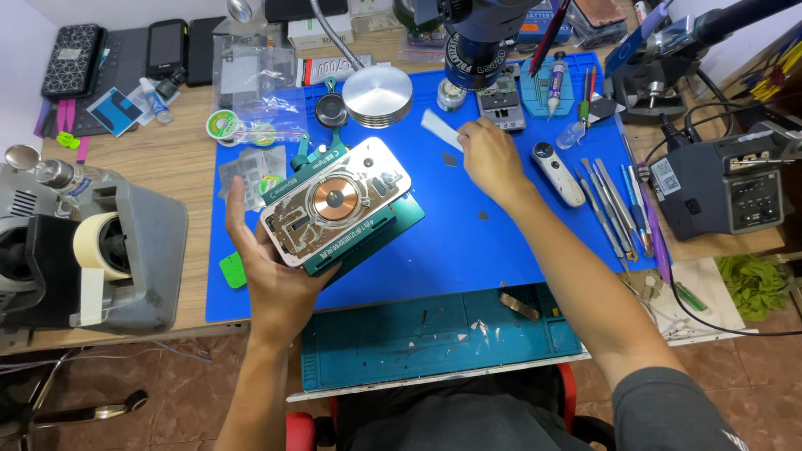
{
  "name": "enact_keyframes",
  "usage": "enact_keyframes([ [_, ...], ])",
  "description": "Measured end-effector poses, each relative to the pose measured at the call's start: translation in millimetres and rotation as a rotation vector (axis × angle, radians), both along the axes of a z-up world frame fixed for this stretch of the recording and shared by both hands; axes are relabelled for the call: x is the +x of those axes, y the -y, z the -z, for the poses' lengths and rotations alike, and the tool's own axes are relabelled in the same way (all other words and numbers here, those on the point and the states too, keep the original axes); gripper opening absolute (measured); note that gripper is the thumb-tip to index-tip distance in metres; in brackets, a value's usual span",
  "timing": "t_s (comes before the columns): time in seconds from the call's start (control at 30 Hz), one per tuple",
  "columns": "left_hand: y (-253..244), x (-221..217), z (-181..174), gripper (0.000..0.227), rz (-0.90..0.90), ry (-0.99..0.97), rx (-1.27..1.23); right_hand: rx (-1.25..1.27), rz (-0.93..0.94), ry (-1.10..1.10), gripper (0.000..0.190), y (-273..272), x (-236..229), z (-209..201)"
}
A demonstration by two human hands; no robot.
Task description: The person uses a soldering iron and a hot air gun to work on a disassembled smartphone placed on a blue mat. They use tweezers to handle small components and a white cloth to wipe the device and the workspace.
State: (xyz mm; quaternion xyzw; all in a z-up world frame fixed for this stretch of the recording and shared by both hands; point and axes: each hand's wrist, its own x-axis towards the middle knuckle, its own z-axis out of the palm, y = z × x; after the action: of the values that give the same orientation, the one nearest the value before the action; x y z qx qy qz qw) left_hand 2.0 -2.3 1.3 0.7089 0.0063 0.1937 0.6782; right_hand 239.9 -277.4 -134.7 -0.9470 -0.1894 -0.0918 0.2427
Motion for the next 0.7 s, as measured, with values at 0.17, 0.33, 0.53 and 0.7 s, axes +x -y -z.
enact_keyframes([
  [0.17,-1.8,-2.6,3.0,0.127,0.002,-0.017,-0.003,-0.078,-0.136,-0.086,0.021,-10.1,-15.3,4.9],
  [0.33,-3.8,1.5,5.7,0.129,-0.009,-0.033,-0.014,-0.085,-0.378,0.2,0.01,-5.0,-99.6,-13.8],
  [0.53,-1.5,9.7,10.2,0.125,0.002,0.002,-0.015,0.012,-0.287,0.279,0.012,13.3,-98.3,-42.2],
  [0.7,6.0,14.0,14.8,0.125,0.044,0.021,0.011,-0.018,-0.291,0.326,0.022,14.4,-24.3,0.9],
])
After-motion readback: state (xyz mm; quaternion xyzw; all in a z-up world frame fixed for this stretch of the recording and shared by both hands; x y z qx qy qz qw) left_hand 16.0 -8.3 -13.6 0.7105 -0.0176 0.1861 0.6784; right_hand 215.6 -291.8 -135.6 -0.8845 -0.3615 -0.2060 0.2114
